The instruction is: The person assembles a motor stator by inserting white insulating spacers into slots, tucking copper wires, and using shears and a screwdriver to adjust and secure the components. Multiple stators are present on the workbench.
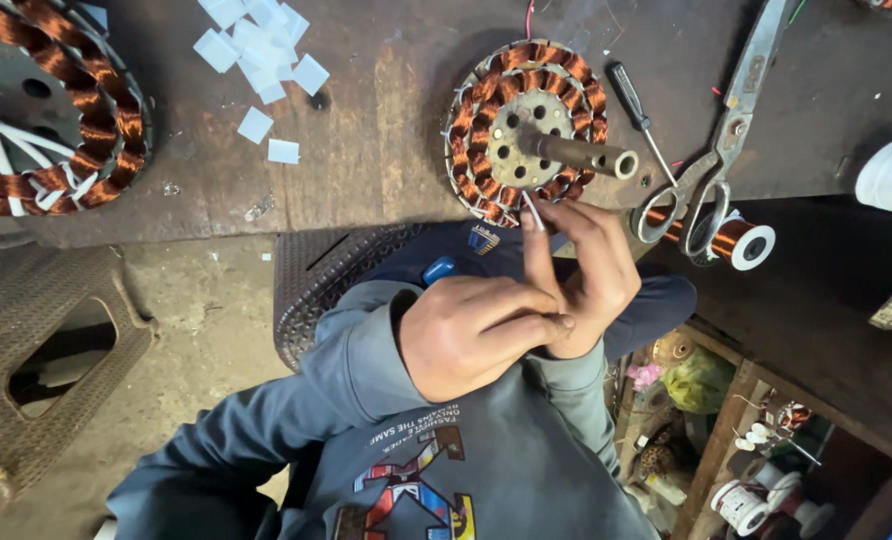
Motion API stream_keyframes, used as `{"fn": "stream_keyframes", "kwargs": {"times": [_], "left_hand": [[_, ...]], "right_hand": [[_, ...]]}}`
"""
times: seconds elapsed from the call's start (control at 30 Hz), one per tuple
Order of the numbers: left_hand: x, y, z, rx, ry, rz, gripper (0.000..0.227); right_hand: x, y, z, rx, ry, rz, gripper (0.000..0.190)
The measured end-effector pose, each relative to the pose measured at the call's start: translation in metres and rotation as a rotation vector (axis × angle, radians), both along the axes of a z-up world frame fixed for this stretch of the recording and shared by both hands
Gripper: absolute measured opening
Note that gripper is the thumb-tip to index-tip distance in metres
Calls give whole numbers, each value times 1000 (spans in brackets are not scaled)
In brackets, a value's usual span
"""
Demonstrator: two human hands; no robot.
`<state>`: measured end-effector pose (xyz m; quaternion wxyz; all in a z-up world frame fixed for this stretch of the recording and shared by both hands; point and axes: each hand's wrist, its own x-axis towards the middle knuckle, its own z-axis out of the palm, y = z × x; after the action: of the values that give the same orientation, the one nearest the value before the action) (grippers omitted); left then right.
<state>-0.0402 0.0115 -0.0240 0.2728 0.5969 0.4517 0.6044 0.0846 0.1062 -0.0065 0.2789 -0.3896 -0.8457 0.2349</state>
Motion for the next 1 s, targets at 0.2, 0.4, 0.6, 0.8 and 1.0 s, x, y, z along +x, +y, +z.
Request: {"fn": "stream_keyframes", "kwargs": {"times": [0.2,0.4,0.6,0.8,1.0], "left_hand": [[-44,9,9,92,156,64,25],[-63,21,-11,-301,-66,549,52],[-42,34,-30,-316,-101,472,56],[-48,29,-38,-291,52,459,58],[-50,27,-40,-303,68,440,58]], "right_hand": [[-4,0,-5,42,-41,15,20],[-6,-8,-17,-3,21,-51,17],[-7,-13,-22,-13,56,-136,17],[-5,-16,-32,-72,108,-189,15],[-6,-18,-39,-147,172,-230,13]]}}
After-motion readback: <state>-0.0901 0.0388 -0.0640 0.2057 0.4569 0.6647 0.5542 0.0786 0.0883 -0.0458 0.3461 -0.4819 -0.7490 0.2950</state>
